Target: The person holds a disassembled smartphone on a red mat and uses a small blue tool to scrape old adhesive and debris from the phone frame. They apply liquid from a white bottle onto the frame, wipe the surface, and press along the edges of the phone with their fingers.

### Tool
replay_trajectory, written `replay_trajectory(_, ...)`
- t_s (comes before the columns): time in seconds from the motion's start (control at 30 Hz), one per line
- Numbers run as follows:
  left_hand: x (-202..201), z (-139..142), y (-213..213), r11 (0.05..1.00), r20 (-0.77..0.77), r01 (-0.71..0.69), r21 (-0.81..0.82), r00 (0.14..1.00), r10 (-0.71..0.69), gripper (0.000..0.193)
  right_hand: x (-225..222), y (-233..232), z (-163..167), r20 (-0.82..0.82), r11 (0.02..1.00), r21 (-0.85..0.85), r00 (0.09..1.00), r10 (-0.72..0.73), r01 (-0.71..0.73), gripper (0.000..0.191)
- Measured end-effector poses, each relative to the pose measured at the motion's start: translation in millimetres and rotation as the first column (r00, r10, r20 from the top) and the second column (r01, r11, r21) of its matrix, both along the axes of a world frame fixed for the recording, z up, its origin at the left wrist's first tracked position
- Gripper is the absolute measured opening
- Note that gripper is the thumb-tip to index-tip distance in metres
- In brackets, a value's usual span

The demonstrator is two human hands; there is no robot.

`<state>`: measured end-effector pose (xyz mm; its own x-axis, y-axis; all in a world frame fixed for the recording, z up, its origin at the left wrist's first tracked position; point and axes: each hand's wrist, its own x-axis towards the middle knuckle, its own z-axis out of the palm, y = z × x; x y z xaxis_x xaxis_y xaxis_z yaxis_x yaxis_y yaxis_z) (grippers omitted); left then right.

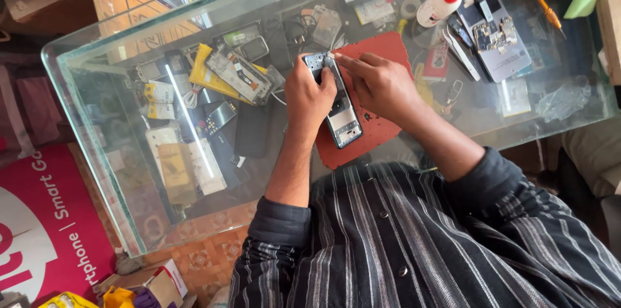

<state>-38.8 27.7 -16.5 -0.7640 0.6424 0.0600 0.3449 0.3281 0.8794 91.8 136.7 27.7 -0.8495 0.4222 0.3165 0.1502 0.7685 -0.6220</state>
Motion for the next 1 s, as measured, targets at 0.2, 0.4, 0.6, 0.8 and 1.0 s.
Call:
replay_trajectory(0.2,0,-1,1,1.000,0.043,-0.006,-0.015,0.999,0.006,0.027,-4,0,-10,0.019,1.000,0.026,1.000,0.011,-0.012,0.043)
replay_trajectory(0.4,-1,-2,1,1.000,0.018,0.012,-0.005,1.000,-0.012,0.025,-2,4,-13,0.069,0.997,0.071,0.998,-0.011,0.006,0.044)
replay_trajectory(0.6,-1,1,1,0.999,0.044,0.012,-0.041,0.999,-0.010,0.024,-4,2,-11,0.089,0.994,0.099,0.995,-0.045,0.036,0.044)
replay_trajectory(0.8,-1,2,2,0.999,0.030,0.006,-0.034,1.000,-0.005,0.025,-3,4,-9,0.127,0.995,0.092,0.991,-0.042,0.031,0.042)
replay_trajectory(1.0,-1,1,3,0.999,0.014,-0.010,-0.037,1.000,0.010,0.024,-5,6,-9,0.165,0.995,0.092,0.985,-0.049,0.034,0.043)
